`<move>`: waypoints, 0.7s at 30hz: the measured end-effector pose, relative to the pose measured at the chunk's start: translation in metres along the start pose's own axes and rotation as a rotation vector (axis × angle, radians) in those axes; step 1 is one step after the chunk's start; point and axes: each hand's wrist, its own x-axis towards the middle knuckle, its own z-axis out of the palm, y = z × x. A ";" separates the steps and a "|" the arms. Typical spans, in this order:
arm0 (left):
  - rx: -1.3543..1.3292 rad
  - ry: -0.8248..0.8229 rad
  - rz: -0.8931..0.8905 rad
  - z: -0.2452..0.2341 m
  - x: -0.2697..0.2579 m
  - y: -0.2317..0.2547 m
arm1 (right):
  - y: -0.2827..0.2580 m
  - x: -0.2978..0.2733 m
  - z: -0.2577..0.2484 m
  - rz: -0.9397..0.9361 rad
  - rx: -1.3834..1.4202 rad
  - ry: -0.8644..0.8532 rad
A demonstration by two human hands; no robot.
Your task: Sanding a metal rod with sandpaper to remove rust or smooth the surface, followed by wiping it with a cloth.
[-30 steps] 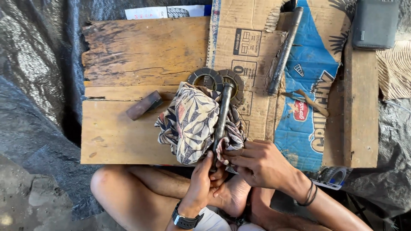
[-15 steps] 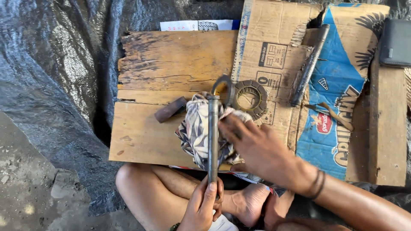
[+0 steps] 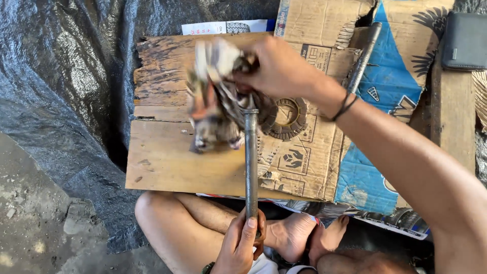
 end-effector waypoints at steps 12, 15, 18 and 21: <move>-0.002 -0.072 -0.241 0.028 0.031 -0.035 | -0.005 -0.156 -0.068 0.381 -0.359 0.177; 0.226 -0.092 -0.193 0.037 0.038 -0.059 | 0.026 -0.203 -0.055 0.528 -0.533 0.160; 0.385 -0.186 -0.195 0.052 0.046 -0.050 | 0.035 -0.230 -0.044 0.608 -0.658 0.167; 0.230 -0.266 -0.338 0.056 0.049 -0.067 | 0.046 -0.246 -0.030 0.665 -0.678 0.198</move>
